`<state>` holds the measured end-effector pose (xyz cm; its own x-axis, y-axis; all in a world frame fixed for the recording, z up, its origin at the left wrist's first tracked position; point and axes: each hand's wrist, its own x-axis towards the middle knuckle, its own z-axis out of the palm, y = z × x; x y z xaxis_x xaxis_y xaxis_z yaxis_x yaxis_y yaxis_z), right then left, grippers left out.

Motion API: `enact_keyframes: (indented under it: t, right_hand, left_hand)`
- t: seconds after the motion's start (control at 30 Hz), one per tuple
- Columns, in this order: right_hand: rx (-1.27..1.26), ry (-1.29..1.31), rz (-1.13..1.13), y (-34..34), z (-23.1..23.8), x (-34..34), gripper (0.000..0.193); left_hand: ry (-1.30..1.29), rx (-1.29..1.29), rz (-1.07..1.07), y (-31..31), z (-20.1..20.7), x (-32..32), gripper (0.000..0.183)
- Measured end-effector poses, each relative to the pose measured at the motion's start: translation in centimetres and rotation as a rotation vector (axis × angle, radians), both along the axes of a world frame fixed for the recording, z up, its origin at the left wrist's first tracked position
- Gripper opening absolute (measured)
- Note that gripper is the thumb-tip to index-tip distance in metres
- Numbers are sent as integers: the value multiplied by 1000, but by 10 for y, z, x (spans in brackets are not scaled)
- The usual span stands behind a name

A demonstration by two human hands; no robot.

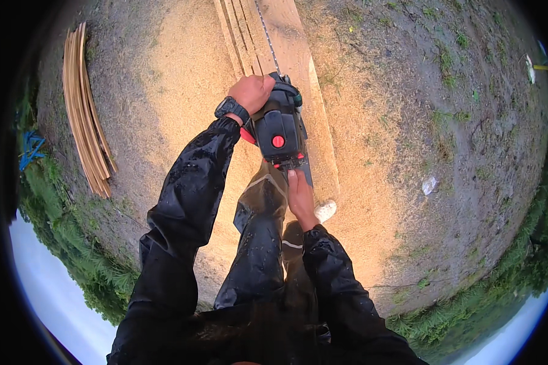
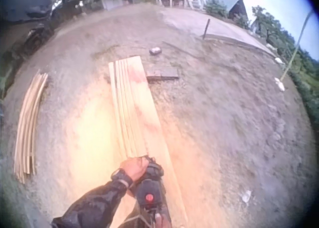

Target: The person cuts a wooden plank using a chainsaw.

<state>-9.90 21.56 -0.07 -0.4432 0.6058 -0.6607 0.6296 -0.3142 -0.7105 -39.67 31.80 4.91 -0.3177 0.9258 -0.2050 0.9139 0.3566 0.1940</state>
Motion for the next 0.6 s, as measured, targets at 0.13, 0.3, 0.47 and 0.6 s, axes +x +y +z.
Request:
enact_keyframes:
  t: [0.13, 0.3, 0.47, 0.6]
  right_hand:
    - [16, 47, -28, 9, -8, -8, 51]
    - [39, 36, -1, 36, -4, -41, 52]
    - [35, 83, -19, 51, -7, -65, 50]
    - [40, 52, 0, 58, -10, -70, 49]
  left_hand:
    - [-40, 60, 50, 5, -8, -7, 18]
    - [33, 112, -55, 29, -1, -42, 17]
    - [78, 117, -96, 44, -7, -73, 19]
    - [63, 142, -70, 48, -10, -75, 17]
